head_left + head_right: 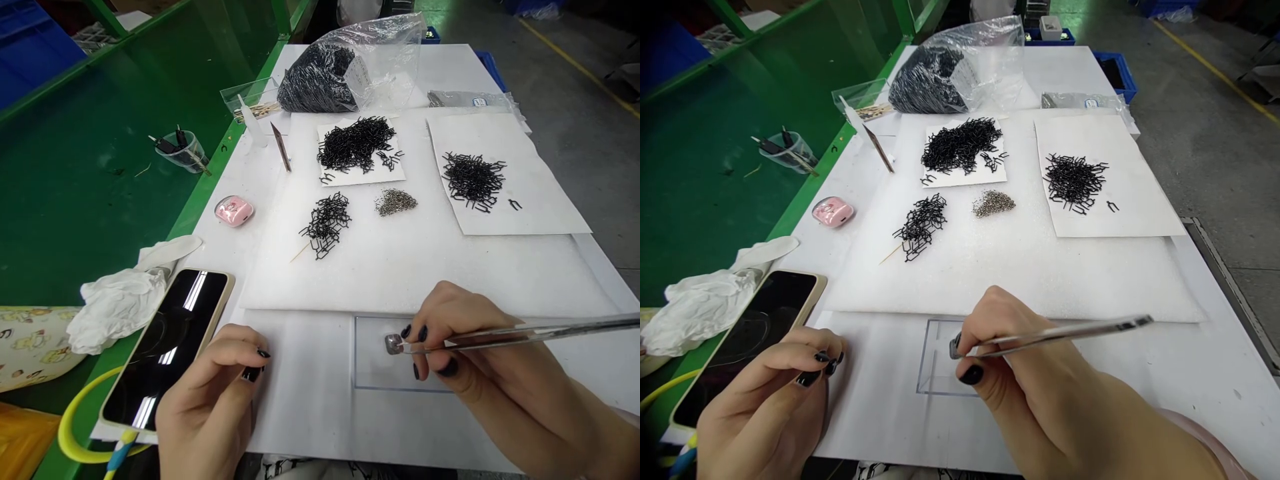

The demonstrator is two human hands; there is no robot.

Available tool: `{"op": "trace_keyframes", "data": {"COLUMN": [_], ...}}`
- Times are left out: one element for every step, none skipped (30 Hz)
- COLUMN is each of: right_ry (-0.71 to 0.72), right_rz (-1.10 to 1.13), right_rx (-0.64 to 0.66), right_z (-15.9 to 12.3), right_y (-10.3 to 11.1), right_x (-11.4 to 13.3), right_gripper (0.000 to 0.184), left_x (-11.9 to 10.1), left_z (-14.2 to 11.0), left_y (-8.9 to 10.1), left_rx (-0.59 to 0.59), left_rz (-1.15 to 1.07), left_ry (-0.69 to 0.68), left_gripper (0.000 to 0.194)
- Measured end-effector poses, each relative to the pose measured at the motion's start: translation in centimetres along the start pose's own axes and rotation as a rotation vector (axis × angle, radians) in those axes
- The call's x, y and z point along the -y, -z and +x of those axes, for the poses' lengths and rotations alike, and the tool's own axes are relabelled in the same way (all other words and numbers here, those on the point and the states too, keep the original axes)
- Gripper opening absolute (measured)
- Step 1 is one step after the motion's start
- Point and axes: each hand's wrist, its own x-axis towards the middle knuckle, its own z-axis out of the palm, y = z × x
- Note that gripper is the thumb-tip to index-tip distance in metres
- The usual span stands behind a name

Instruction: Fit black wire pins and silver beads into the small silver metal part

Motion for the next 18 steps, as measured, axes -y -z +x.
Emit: {"op": "trace_keyframes", "data": {"right_ry": [-0.007,-0.016,-0.022,-0.022,-0.016,-0.008,-0.006,-0.003,-0.004,-0.008,-0.01,-0.011,-0.002,0.013,0.029,0.048,0.069,0.091], "right_rz": [0.007,0.014,0.009,-0.001,-0.01,-0.017,-0.025,-0.035,-0.051,-0.078,-0.121,-0.166,-0.196,-0.231,-0.277,-0.319,-0.373,-0.431], "right_rx": [-0.006,-0.025,-0.053,-0.097,-0.164,-0.244,-0.317,-0.365,-0.379,-0.361,-0.316,-0.256,-0.22,-0.194,-0.159,-0.126,-0.084,-0.041], "right_z": [0.0,0.1,0.2,0.4,0.7,1.1,1.6,2.2,3.0,3.9,5.0,6.1,7.4,8.7,10.0,11.3,12.5,13.7], "right_y": [0.0,0.0,0.1,0.2,0.3,0.4,0.6,0.7,0.8,0.8,0.8,0.7,0.5,0.3,0.1,-0.2,-0.5,-0.9], "right_x": [0.0,0.2,0.4,0.6,1.0,1.4,1.8,2.3,2.7,3.1,3.4,3.7,3.9,4.1,4.3,4.7,5.0,5.5], "right_gripper": [0.023,0.022,0.02,0.018,0.017,0.016,0.015,0.013,0.012,0.009,0.007,0.005,0.004,0.006,0.01,0.013,0.016,0.017], "left_x": [-0.2,-0.3,-0.4,-0.5,-0.7,-0.8,-0.8,-0.9,-1.0,-1.0,-1.0,-1.0,-0.9,-0.9,-0.8,-0.7,-0.7,-0.6], "left_z": [0.0,0.0,0.0,0.0,0.0,0.1,0.2,0.2,0.3,0.5,0.6,0.7,0.8,0.8,0.9,0.9,0.9,0.9], "left_y": [-0.1,-0.2,-0.2,-0.2,-0.3,-0.3,-0.3,-0.3,-0.3,-0.3,-0.2,-0.2,-0.2,-0.1,-0.1,-0.1,-0.1,-0.1], "left_rx": [0.0,0.002,0.0,-0.004,-0.007,-0.009,-0.009,-0.008,-0.005,-0.004,-0.005,-0.006,-0.005,-0.002,0.004,0.013,0.024,0.034], "left_rz": [-0.016,-0.04,-0.062,-0.071,-0.078,-0.082,-0.084,-0.082,-0.081,-0.081,-0.081,-0.085,-0.089,-0.095,-0.104,-0.114,-0.126,-0.139], "left_ry": [0.006,0.012,0.017,0.019,0.025,0.029,0.035,0.037,0.04,0.04,0.036,0.03,0.025,0.021,0.017,0.013,0.009,0.004], "left_gripper": [0.015,0.016,0.017,0.017,0.017,0.016,0.015,0.014,0.014,0.014,0.014,0.014,0.015,0.016,0.017,0.018,0.019,0.019]}}
